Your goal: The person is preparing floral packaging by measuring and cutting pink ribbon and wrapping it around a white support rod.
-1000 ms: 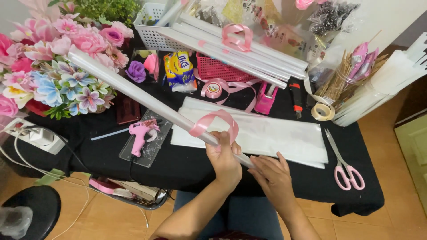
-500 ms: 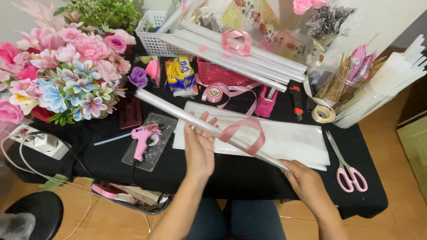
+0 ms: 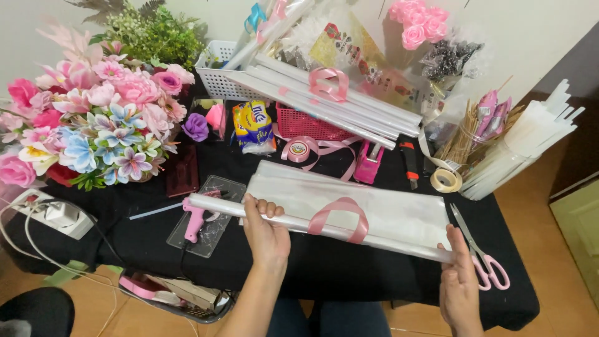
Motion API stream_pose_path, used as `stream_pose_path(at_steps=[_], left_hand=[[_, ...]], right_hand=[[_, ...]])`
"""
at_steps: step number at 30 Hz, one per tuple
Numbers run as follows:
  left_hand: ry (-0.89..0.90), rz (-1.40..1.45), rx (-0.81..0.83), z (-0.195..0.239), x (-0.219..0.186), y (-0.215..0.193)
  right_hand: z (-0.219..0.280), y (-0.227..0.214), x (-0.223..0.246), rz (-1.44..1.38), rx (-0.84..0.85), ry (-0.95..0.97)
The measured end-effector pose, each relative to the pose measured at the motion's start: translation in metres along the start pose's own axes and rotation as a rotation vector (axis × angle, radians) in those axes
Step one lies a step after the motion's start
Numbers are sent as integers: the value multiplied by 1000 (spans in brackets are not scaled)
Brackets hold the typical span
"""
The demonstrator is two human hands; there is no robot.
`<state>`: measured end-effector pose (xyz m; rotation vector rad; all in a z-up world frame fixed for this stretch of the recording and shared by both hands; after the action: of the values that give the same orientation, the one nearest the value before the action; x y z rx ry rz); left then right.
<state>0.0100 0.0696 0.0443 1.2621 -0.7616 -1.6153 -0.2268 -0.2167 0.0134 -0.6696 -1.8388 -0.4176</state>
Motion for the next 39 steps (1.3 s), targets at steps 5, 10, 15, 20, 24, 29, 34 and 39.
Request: stream_pose_path(at_steps=[5, 10, 15, 20, 24, 29, 34, 39], left_hand=[[-21, 19, 6, 4, 1, 3], [-74, -51, 45, 13, 7, -1], [84, -165, 75, 18, -23, 3], [387, -393, 252, -4, -48, -20], [193, -705, 309, 1, -54, -23], [133, -831, 365, 7, -56, -27], [118, -964, 348, 13, -58, -44], [40, -909, 419, 27, -60, -59]], right_hand=[[-8, -5, -6, -234, -289, 23], [-2, -23, -33, -392, -264, 98], [-3, -51, -46, -354, -477, 140], [1, -80, -41, -346, -571, 116], [5, -98, -47, -310, -495, 108], [10, -103, -48, -348, -421, 116], [18, -107, -42, -184, -480, 186], [31, -135, -50, -191, -444, 166]])
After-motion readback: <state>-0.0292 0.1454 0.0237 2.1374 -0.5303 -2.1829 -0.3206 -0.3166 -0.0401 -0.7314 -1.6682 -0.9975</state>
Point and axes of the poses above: each hand's wrist, its own z-axis away from the middle knuckle, its own y-axis out of the palm, x = y × z, the point moved 3 cm from there along -z, towards the middle knuckle, and after that the axes turned 1 degree about -z, right-handed, at the moved point
